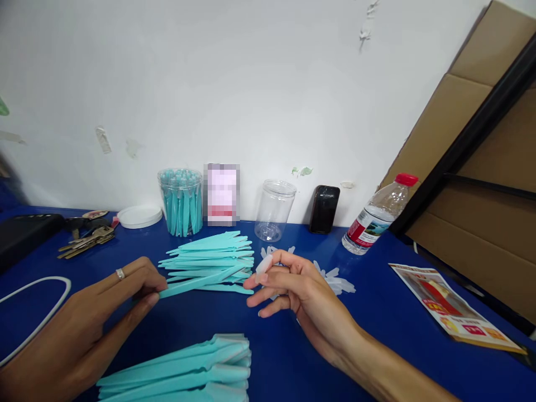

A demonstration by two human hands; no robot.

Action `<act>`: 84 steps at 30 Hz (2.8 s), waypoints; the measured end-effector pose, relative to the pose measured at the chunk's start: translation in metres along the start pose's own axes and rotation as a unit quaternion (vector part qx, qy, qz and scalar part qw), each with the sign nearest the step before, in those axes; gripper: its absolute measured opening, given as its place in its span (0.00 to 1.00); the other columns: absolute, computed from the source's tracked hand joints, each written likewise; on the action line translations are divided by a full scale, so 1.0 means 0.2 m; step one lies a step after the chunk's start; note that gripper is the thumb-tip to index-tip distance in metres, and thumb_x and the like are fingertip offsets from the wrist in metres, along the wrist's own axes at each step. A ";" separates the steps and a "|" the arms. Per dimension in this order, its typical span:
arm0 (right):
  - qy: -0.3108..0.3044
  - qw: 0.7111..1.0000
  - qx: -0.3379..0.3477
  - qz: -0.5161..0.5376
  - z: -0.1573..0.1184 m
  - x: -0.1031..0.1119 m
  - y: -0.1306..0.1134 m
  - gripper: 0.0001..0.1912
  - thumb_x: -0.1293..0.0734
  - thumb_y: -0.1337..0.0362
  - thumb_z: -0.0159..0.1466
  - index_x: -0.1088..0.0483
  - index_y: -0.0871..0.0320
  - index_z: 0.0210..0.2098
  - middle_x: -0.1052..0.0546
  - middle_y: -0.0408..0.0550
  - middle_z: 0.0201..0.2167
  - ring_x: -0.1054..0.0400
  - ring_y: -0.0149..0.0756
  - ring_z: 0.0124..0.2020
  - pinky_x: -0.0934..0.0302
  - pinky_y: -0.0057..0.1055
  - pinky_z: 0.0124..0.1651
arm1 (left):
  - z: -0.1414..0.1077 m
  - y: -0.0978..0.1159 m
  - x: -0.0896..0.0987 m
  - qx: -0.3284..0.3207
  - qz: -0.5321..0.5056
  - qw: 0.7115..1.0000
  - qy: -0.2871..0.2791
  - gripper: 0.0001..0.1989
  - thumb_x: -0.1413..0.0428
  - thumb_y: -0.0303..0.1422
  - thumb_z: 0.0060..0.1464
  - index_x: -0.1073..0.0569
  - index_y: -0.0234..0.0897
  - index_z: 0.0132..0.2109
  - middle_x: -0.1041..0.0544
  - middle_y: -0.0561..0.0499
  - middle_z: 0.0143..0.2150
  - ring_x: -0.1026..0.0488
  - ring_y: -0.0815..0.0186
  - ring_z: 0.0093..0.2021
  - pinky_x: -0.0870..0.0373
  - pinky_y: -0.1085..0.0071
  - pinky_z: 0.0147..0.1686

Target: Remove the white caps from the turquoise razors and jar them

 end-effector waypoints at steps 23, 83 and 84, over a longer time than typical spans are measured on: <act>-0.008 0.993 0.106 -0.056 -0.05 -0.06 -0.02 0.12 0.24 0.55 0.71 0.27 0.54 0.41 0.15 0.42 0.36 0.14 0.37 0.39 0.23 0.24 0.36 | 0.00 0.01 -0.02 -0.011 -0.010 1.000 -0.023 0.07 0.54 0.28 0.75 0.33 0.44 0.52 0.26 0.54 0.43 0.24 0.69 0.39 0.29 0.76 0.40; -0.039 0.857 0.100 -0.504 0.01 -0.07 0.08 0.07 0.27 0.73 0.65 0.21 0.54 0.34 0.24 0.43 0.32 0.32 0.36 0.33 0.40 0.32 0.36 | 0.01 -0.08 -0.13 0.114 -0.110 0.978 -0.135 0.08 0.45 0.29 0.64 0.23 0.42 0.35 0.24 0.55 0.32 0.29 0.66 0.31 0.37 0.71 0.29; -0.041 0.851 0.105 -0.512 0.02 -0.06 0.09 0.07 0.28 0.72 0.67 0.22 0.55 0.35 0.24 0.44 0.32 0.31 0.36 0.33 0.40 0.33 0.36 | 0.01 -0.08 -0.13 0.115 -0.108 0.978 -0.134 0.07 0.44 0.30 0.63 0.23 0.42 0.36 0.23 0.55 0.33 0.28 0.66 0.31 0.37 0.71 0.28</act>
Point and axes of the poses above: each hand's wrist, its own z-axis towards the middle knuckle, its own x-axis out of the back of the hand, y = z × x, the point moved 5 cm from there along z, towards the middle knuckle
